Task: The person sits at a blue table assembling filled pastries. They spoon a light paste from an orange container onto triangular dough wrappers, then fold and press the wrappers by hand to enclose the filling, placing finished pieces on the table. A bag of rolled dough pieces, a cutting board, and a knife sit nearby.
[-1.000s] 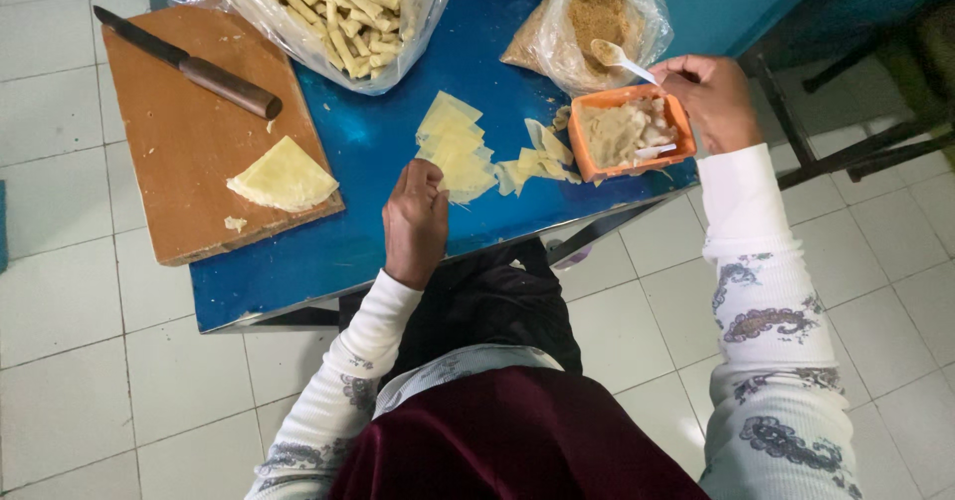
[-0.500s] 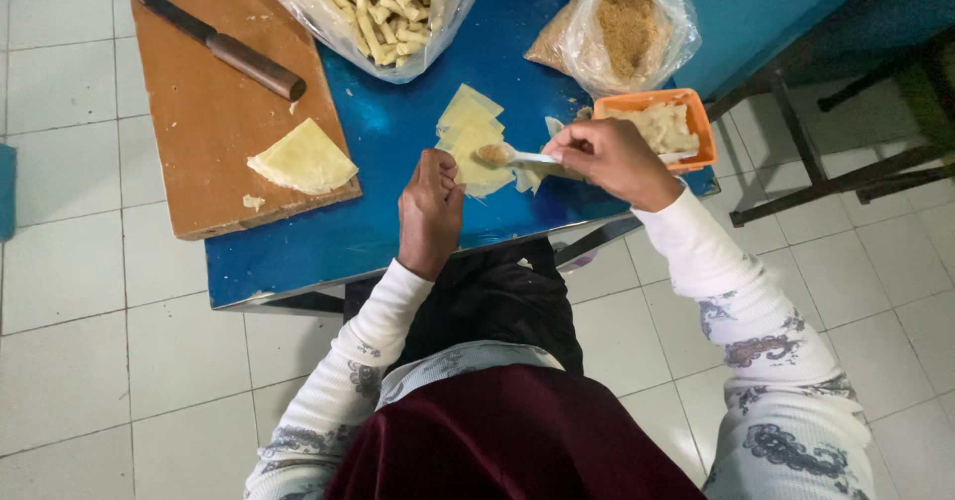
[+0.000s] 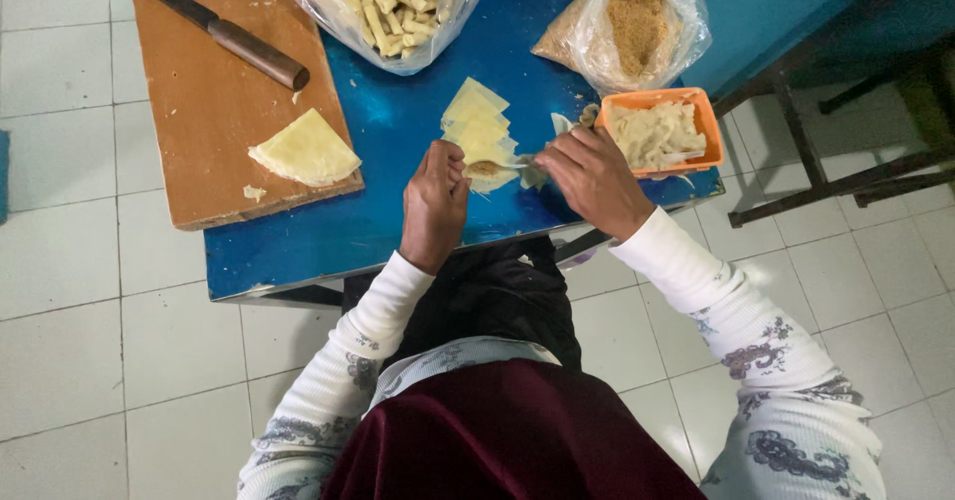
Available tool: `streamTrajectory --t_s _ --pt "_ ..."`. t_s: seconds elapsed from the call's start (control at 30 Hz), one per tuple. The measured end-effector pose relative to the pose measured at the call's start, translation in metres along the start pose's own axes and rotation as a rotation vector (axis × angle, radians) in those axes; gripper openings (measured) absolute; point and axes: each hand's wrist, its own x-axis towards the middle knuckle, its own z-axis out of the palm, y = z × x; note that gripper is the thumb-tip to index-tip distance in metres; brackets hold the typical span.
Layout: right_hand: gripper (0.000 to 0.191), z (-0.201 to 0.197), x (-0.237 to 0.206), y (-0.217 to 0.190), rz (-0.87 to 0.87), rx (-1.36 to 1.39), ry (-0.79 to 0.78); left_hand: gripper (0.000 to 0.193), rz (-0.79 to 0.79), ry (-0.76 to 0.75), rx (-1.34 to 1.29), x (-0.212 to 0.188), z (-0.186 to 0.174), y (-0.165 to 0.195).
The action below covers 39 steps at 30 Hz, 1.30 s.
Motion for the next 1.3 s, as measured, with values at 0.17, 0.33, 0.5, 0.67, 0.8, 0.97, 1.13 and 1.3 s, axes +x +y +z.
streamTrajectory --t_s 0.17,0.33,0.5,0.67,0.8,0.97,1.13,1.3 --pt "0.014 -0.002 -0.006 -0.006 -0.01 -0.03 0.039 0.031 0.015 -0.006 -0.005 0.001 -0.001 0.0" --pt "0.02 -0.007 -0.012 -0.015 0.011 -0.06 0.054 0.029 0.017 -0.037 -0.019 0.003 -0.003 0.0" --pt "0.015 -0.009 -0.014 -0.015 0.051 -0.035 0.057 0.032 0.055 -0.068 -0.028 0.004 -0.004 0.0" --pt "0.006 -0.026 -0.024 0.015 0.22 -0.017 0.165 0.034 0.027 -0.145 -0.023 0.004 -0.007 -0.001" --pt "0.004 -0.047 -0.027 0.066 0.392 -0.157 0.241 0.04 0.027 -0.21 0.006 0.005 -0.009 -0.001" --pt "0.008 -0.038 0.002 0.09 0.427 -0.34 0.246 0.04 0.103 -0.218 0.066 0.005 -0.011 0.001" --pt "0.015 -0.005 0.007 0.015 0.325 0.072 0.152 0.038 0.081 -0.206 0.051 0.005 -0.01 0.003" --pt "0.018 0.031 0.007 -0.039 0.367 0.099 0.042 0.037 0.112 -0.21 0.097 0.003 -0.009 0.001"
